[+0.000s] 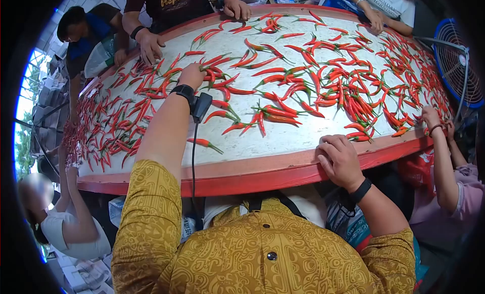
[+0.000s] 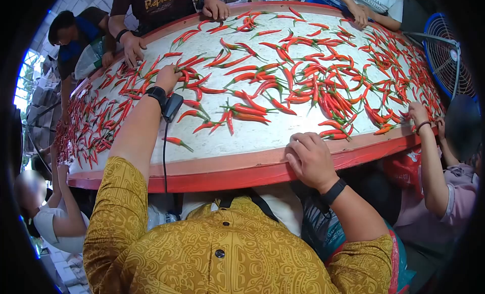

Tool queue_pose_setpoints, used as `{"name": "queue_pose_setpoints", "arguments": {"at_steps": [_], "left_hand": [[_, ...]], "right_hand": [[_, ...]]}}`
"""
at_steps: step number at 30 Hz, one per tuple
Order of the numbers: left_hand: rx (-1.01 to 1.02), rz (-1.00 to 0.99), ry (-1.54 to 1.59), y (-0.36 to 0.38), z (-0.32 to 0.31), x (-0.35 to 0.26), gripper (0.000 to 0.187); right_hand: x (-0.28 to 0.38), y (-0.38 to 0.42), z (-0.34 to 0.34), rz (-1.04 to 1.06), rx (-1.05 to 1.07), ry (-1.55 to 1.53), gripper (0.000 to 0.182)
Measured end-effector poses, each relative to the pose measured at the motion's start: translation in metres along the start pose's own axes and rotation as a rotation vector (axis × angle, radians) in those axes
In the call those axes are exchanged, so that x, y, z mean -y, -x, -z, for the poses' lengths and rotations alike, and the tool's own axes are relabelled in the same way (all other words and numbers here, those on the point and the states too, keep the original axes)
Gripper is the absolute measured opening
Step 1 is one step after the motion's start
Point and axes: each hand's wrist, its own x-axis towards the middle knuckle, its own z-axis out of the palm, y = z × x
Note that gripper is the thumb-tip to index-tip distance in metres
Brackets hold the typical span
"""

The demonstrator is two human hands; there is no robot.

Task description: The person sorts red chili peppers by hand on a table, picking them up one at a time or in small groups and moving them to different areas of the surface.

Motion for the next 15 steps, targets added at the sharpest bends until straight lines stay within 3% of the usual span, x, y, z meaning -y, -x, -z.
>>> {"name": "queue_pose_setpoints", "arguments": {"at_steps": [5, 7, 10, 15], "left_hand": [[0.084, 0.139, -0.121, -0.003, -0.002, -0.011, 0.031], [0.019, 0.110, -0.064, -0.001, -0.011, 0.005, 0.032], [-0.208, 0.114, 0.276, 0.012, -0.005, 0.014, 0.030], [-0.091, 0.282, 0.684, 0.022, 0.019, 0.014, 0.018]], "right_hand": [[-0.023, 0.011, 0.015, 0.024, -0.015, 0.013, 0.021], [-0.034, 0.017, 0.018, 0.032, -0.030, 0.009, 0.020], [-0.047, 0.024, 0.024, 0.036, -0.034, 0.000, 0.020], [-0.067, 0.032, 0.039, 0.053, -0.051, 0.015, 0.018]]}}
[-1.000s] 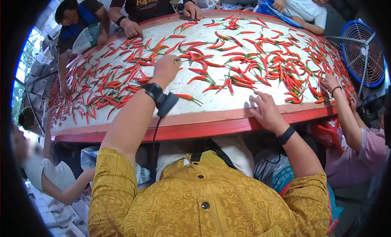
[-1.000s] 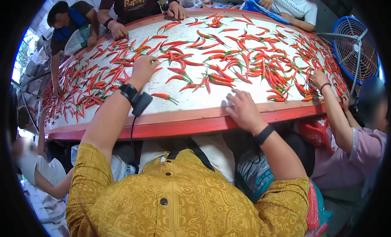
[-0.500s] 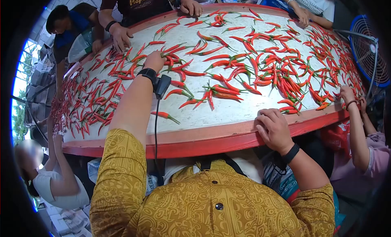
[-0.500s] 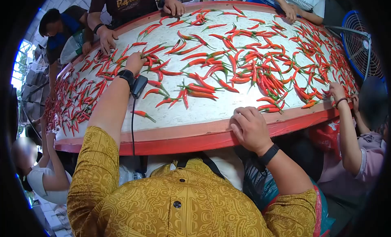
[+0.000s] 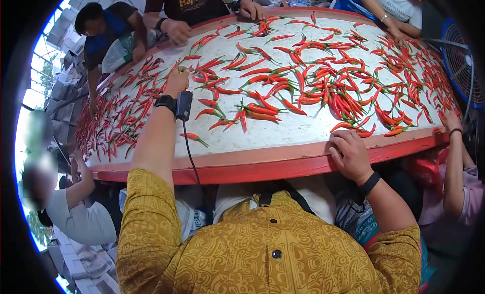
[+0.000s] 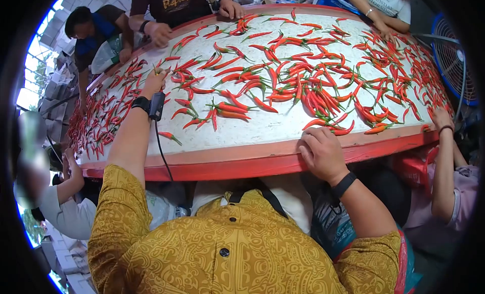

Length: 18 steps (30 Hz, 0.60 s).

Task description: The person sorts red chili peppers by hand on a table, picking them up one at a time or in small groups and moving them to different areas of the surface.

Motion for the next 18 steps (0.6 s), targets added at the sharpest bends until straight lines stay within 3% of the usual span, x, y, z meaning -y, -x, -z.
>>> {"name": "queue_pose_setpoints", "arguments": {"at_steps": [2, 3, 6, 10, 14, 16, 18], "left_hand": [[0.106, -0.054, 0.482, 0.021, 0.004, -0.015, 0.013], [0.239, -0.064, 0.625, 0.027, 0.012, -0.016, 0.008], [0.228, -0.073, 0.869, 0.073, 0.012, -0.043, 0.006], [0.277, -0.081, 0.982, 0.127, 0.024, -0.064, 0.006], [0.320, -0.128, 1.125, 0.150, 0.038, -0.039, 0.005], [0.212, -0.059, 1.154, 0.184, 0.035, -0.056, 0.006], [0.296, -0.098, 0.907, 0.233, 0.049, -0.060, 0.007]], "right_hand": [[-0.007, 0.004, 0.007, 0.010, -0.029, 0.003, 0.018], [-0.011, 0.007, 0.011, 0.013, -0.063, 0.010, 0.017], [-0.030, 0.016, 0.018, 0.016, -0.105, -0.063, 0.016], [-0.041, 0.016, 0.044, 0.042, -0.125, -0.079, 0.016], [-0.052, 0.004, 0.061, 0.046, 0.002, -0.261, 0.016], [-0.059, 0.004, 0.068, -0.043, 0.049, -0.325, 0.016], [-0.070, 0.007, 0.076, 0.004, 0.035, -0.273, 0.017]]}}
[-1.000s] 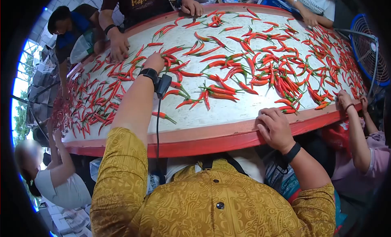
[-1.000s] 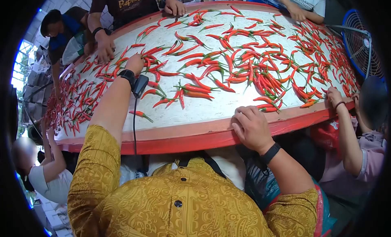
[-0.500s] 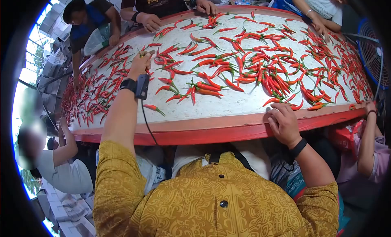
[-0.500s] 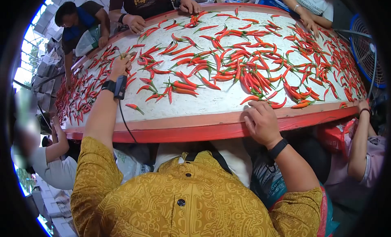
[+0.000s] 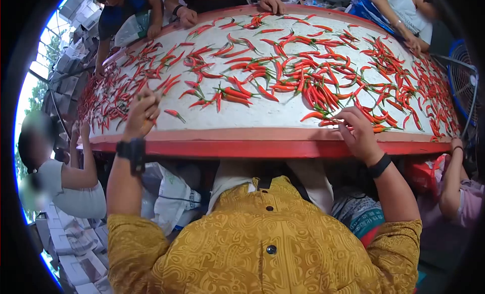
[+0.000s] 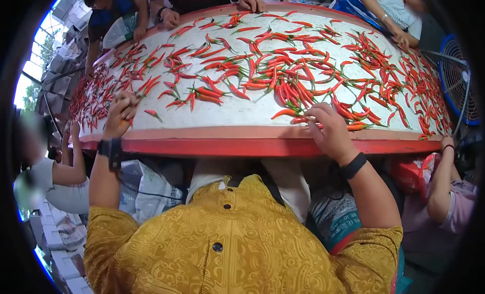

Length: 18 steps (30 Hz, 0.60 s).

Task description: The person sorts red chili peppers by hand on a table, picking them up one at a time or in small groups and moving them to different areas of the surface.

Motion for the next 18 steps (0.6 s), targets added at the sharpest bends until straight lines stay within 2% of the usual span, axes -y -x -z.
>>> {"name": "queue_pose_setpoints", "arguments": {"at_steps": [2, 3, 6, 8, 10, 11, 13, 14, 16, 18], "left_hand": [[-0.086, 0.090, -0.151, 0.049, -0.008, -0.009, 0.009], [-0.160, 0.156, -0.189, 0.073, 0.009, -0.005, 0.011], [-0.425, 0.370, -0.404, 0.140, 0.043, 0.002, 0.016], [-0.421, 0.492, -0.584, 0.183, 0.077, 0.016, 0.019], [-0.437, 0.672, -0.812, 0.219, 0.110, 0.047, 0.022], [-0.441, 0.675, -0.810, 0.233, 0.113, 0.063, 0.022], [-0.124, 0.815, -1.156, 0.255, 0.112, 0.093, 0.032], [-0.119, 0.813, -1.152, 0.265, 0.110, 0.107, 0.032], [-0.109, 0.632, -1.547, 0.264, 0.092, 0.127, 0.045], [-0.123, 0.548, -1.641, 0.250, 0.062, 0.121, 0.047]], "right_hand": [[-0.010, 0.005, 0.012, 0.003, -0.026, -0.002, 0.019], [-0.018, 0.012, 0.017, -0.062, -0.025, -0.036, 0.020], [-0.032, 0.022, 0.032, -0.060, -0.040, -0.018, 0.021], [-0.039, 0.025, 0.040, -0.101, -0.016, -0.024, 0.018], [-0.055, 0.029, 0.046, -0.088, 0.097, 0.065, 0.017], [-0.062, 0.030, 0.047, -0.085, 0.101, 0.063, 0.017], [-0.075, 0.029, 0.054, -0.167, 0.398, 0.074, 0.018], [-0.081, 0.025, 0.056, -0.170, 0.399, 0.080, 0.018], [-0.089, 0.017, 0.060, -0.107, 0.508, 0.158, 0.024], [-0.104, 0.018, 0.057, 0.119, 0.282, 0.198, 0.030]]}}
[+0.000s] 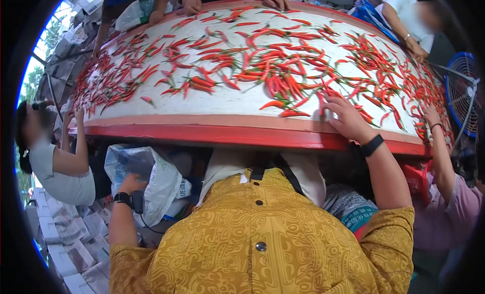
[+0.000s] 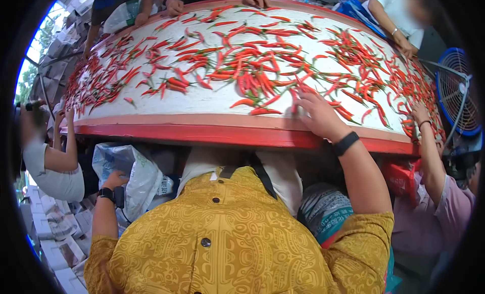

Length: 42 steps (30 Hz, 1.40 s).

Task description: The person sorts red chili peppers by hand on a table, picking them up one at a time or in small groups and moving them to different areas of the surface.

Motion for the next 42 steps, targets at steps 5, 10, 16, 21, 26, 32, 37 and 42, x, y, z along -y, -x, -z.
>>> {"name": "queue_pose_setpoints", "arguments": {"at_steps": [5, 10, 16, 21, 26, 32, 37, 42], "left_hand": [[0.276, 0.144, 0.052, -0.009, 0.087, -0.112, 0.026], [0.301, -0.435, 0.320, -0.011, 0.144, -0.289, 0.019], [0.442, -0.947, 0.437, -0.050, 0.085, -0.459, 0.023], [-0.186, -0.957, 0.346, -0.113, 0.044, -0.521, 0.030], [-0.697, -0.808, 0.349, -0.103, 0.047, -0.556, 0.022], [0.213, -0.817, 0.134, -0.054, 0.049, -0.610, 0.019], [-0.266, -0.823, 0.157, -0.086, 0.020, -0.623, 0.026], [-0.517, -0.845, 0.348, -0.071, 0.021, -0.652, 0.026]], "right_hand": [[0.007, 0.009, 0.040, -0.184, 0.025, -0.056, 0.029], [-0.008, 0.032, 0.030, -0.230, 0.386, -0.111, 0.022], [-0.013, 0.018, 0.010, 0.123, -0.023, -0.098, 0.028], [-0.029, 0.047, 0.058, -0.123, 0.133, -0.321, 0.025], [-0.071, 0.095, 0.068, -0.318, 0.354, -0.147, 0.022], [-0.110, 0.122, 0.079, -0.197, 0.072, -0.002, 0.022], [-0.128, 0.139, 0.094, -0.302, 0.342, -0.101, 0.020], [-0.165, 0.159, 0.098, -0.083, -0.170, 0.014, 0.019]]}}
